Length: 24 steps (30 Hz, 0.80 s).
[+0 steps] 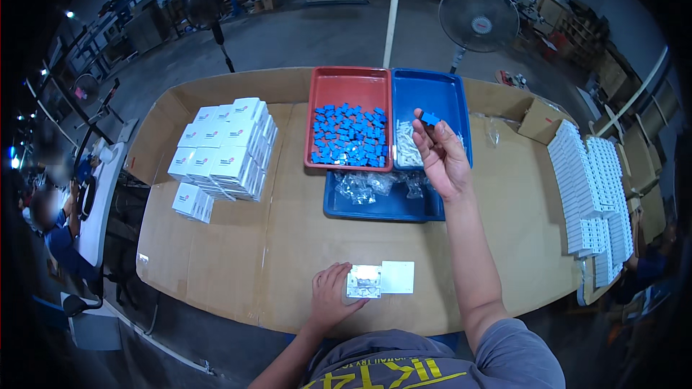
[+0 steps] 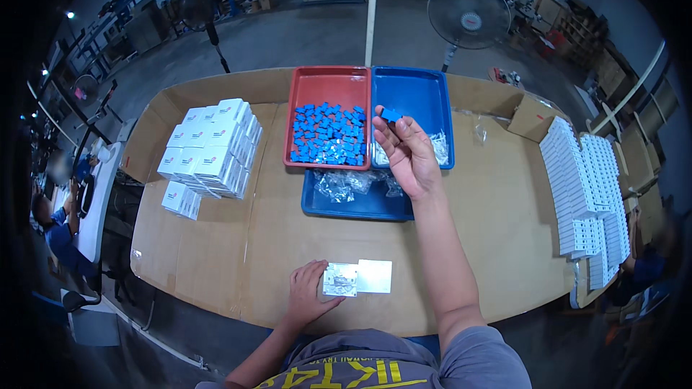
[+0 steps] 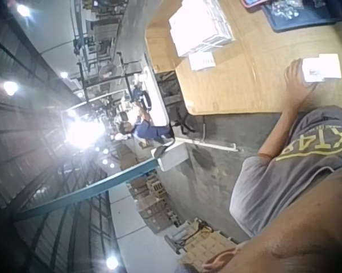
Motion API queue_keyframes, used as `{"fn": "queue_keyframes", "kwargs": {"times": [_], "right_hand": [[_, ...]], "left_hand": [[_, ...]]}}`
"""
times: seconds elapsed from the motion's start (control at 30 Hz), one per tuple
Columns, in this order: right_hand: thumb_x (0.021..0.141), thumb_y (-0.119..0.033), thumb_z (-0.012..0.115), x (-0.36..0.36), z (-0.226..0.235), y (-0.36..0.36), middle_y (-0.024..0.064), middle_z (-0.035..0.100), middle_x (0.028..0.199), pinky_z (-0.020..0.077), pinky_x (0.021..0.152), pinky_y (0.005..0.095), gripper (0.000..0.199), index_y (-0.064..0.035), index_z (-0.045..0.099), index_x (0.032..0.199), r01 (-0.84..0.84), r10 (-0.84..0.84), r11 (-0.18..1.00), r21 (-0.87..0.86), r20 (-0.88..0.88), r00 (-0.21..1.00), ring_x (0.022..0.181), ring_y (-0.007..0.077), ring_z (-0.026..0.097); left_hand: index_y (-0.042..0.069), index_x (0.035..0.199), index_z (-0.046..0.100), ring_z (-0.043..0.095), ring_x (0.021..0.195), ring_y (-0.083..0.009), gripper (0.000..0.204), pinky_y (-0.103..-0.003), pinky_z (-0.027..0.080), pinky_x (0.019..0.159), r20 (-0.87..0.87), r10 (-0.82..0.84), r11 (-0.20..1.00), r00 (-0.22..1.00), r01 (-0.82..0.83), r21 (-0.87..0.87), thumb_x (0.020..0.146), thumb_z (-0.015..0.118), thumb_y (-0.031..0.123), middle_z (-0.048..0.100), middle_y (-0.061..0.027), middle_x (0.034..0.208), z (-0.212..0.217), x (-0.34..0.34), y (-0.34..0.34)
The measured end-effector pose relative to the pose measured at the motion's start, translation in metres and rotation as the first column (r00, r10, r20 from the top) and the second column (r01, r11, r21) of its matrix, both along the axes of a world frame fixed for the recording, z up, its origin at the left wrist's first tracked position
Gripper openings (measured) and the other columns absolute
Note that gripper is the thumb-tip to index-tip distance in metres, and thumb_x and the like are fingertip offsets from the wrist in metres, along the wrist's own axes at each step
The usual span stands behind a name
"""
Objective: Assembling small electronic components and placing them into white cardboard boxes.
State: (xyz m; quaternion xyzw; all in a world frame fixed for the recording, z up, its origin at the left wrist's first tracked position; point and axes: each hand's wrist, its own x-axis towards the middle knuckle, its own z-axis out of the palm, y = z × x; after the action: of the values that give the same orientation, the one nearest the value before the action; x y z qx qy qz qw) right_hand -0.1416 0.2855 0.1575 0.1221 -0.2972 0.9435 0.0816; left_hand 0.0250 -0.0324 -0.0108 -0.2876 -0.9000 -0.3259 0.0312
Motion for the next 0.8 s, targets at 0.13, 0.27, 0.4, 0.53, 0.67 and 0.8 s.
{"fn": "queue_keyframes", "kwargs": {"times": [0.13, 0.27, 0.4, 0.53, 0.67, 0.8], "right_hand": [[0.105, -0.010, 0.062, 0.016, -0.008, 0.002, 0.0252, 0.061, 0.141, 0.0605, 0.104, 0.0376, 0.012, 0.0003, 0.067, 0.107, -0.031, 0.033, 0.994, -0.101, 0.015, 0.999, 0.124, 0.0302, 0.068], [0.104, -0.007, 0.062, 0.027, -0.034, 0.002, 0.0271, 0.060, 0.141, 0.0612, 0.103, 0.0378, 0.011, 0.0002, 0.067, 0.111, -0.017, 0.019, 0.998, -0.052, 0.042, 0.999, 0.123, 0.0296, 0.068], [0.095, 0.002, 0.073, 0.050, -0.070, -0.014, 0.0158, 0.073, 0.112, 0.0606, 0.097, 0.0350, 0.020, 0.0009, 0.067, 0.114, -0.012, -0.083, 0.940, 0.341, 0.263, 0.961, 0.108, 0.0244, 0.073], [0.095, 0.002, 0.072, 0.101, -0.132, -0.051, 0.0134, 0.074, 0.114, 0.0585, 0.096, 0.0325, 0.029, 0.0047, 0.065, 0.124, -0.158, -0.130, 0.815, 0.558, 0.441, 0.888, 0.107, 0.0208, 0.073], [0.095, 0.002, 0.073, 0.146, -0.166, -0.081, 0.0111, 0.073, 0.115, 0.0586, 0.097, 0.0326, 0.030, 0.0061, 0.065, 0.124, -0.287, -0.041, 0.845, 0.450, 0.591, 0.806, 0.108, 0.0190, 0.071], [0.092, -0.003, 0.077, 0.165, -0.179, -0.105, 0.0099, 0.072, 0.113, 0.0594, 0.092, 0.0329, 0.030, 0.0016, 0.068, 0.121, -0.179, -0.213, 0.641, 0.746, 0.398, 0.892, 0.105, 0.0197, 0.071]], "left_hand": [[0.001, 0.142, 0.055, 0.050, 0.138, -0.0322, 0.087, -0.051, 0.033, 0.115, -0.005, 0.013, 1.000, 1.000, -0.013, 0.008, 0.078, 0.084, 0.051, 0.060, -0.0150, 0.141, -0.001, 0.003, 0.001], [0.002, 0.143, 0.054, 0.050, 0.138, -0.0326, 0.087, -0.051, 0.033, 0.115, 0.028, 0.036, 0.999, 0.999, -0.036, -0.013, 0.076, 0.086, 0.047, 0.059, -0.0151, 0.142, -0.009, 0.003, 0.000], [0.004, 0.144, 0.054, 0.049, 0.139, -0.0327, 0.087, -0.051, 0.033, 0.117, 0.063, 0.069, 0.998, 0.996, -0.068, -0.014, 0.075, 0.086, 0.046, 0.057, -0.0150, 0.144, -0.013, -0.003, 0.000], [0.005, 0.146, 0.051, 0.049, 0.140, -0.0319, 0.090, -0.050, 0.033, 0.117, 0.062, 0.050, 0.999, 0.997, -0.051, 0.015, 0.075, 0.087, 0.046, 0.057, -0.0150, 0.144, -0.011, -0.008, 0.003], [0.006, 0.148, 0.049, 0.050, 0.140, -0.0310, 0.093, -0.049, 0.034, 0.116, 0.058, 0.059, 0.998, 0.997, -0.059, 0.000, 0.074, 0.088, 0.046, 0.057, -0.0146, 0.143, -0.010, -0.004, 0.001], [0.006, 0.148, 0.048, 0.050, 0.140, -0.0310, 0.095, -0.049, 0.034, 0.116, 0.052, 0.060, 0.998, 0.997, -0.060, 0.007, 0.072, 0.089, 0.045, 0.056, -0.0141, 0.144, -0.012, -0.002, 0.001]]}}
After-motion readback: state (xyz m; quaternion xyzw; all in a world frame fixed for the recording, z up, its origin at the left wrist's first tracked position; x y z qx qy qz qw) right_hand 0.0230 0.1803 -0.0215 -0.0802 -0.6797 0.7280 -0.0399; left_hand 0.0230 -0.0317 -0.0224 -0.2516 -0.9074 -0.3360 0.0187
